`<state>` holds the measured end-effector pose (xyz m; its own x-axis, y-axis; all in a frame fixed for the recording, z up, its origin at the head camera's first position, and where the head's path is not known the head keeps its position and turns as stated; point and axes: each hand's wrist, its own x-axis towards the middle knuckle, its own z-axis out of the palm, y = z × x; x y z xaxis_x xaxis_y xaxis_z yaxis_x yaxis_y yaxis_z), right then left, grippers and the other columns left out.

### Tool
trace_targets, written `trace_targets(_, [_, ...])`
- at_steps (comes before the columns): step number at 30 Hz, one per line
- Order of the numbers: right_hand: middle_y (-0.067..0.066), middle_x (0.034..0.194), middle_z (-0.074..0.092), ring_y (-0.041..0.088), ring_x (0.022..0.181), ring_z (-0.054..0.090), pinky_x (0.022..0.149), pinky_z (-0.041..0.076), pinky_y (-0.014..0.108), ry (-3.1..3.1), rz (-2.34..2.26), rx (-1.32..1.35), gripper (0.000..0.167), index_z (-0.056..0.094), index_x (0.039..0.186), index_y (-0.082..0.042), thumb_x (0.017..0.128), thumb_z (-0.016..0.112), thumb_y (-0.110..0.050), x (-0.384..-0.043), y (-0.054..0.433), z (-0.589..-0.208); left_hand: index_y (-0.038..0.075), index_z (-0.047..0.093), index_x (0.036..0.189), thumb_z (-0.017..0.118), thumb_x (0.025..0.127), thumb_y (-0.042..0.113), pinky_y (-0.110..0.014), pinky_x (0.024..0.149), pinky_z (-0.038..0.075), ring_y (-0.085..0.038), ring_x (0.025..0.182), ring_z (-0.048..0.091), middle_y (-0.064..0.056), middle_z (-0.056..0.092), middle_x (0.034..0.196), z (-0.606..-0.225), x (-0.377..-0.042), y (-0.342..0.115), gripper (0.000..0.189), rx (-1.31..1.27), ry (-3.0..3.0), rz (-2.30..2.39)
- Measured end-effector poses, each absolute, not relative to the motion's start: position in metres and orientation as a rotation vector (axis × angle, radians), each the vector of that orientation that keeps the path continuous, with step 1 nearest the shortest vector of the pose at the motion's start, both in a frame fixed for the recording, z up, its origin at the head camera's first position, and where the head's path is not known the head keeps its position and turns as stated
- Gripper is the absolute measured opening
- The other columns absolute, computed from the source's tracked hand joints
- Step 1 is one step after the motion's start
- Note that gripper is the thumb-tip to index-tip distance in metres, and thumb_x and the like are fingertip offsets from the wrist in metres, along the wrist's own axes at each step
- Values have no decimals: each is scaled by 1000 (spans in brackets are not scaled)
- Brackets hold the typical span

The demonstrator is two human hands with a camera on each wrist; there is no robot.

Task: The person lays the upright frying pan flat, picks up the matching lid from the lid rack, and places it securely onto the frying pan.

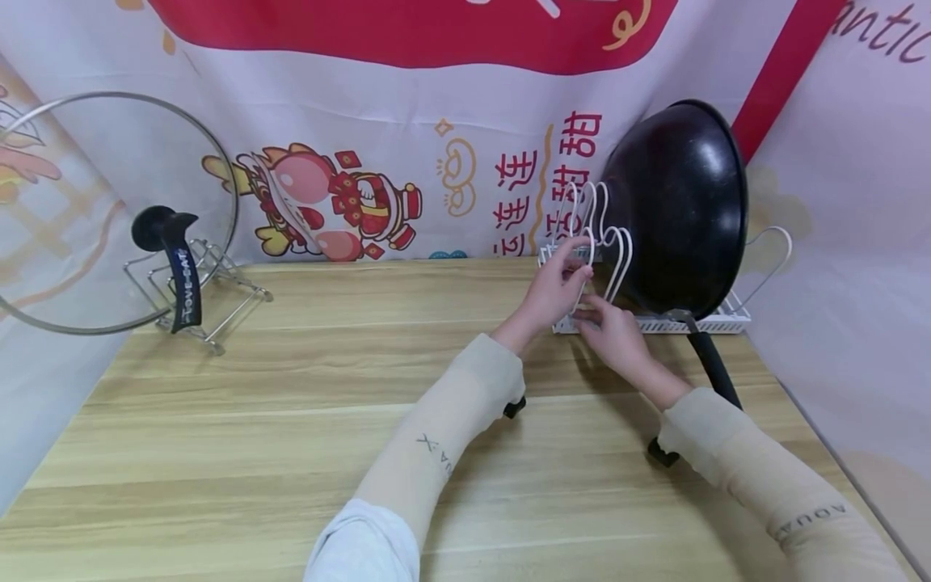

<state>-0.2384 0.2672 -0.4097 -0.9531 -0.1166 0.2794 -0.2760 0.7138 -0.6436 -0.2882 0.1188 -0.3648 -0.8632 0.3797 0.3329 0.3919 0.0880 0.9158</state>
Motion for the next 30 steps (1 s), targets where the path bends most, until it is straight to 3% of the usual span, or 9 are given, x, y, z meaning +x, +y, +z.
trace_targets(7, [24, 109, 73, 40, 105, 70, 90, 55, 56, -2721, 1052, 314, 34, 62, 130, 5, 96, 65, 1, -238, 266, -409, 9, 49, 148, 57, 104, 3, -24, 81, 53, -28, 97, 68, -16, 70, 106, -367, -287, 117, 45, -824, -2273, -1965])
trace_targets(15, [25, 109, 73, 40, 103, 71, 89, 56, 55, -2726, 1054, 305, 32, 63, 128, 5, 97, 64, 1, -237, 264, -408, 10, 50, 148, 58, 104, 4, -23, 83, 53, -18, 92, 67, -15, 70, 107, -367, -284, 116, 45, -830, -2278, -1938])
trace_targets(30, [26, 109, 72, 40, 102, 71, 85, 58, 55, -2721, 1021, 304, 28, 65, 124, 6, 97, 65, 3, -235, 260, -407, 9, 50, 147, 57, 104, 4, -22, 81, 52, -21, 92, 67, -17, 70, 105, -369, -282, 112, 44, -845, -2276, -1928])
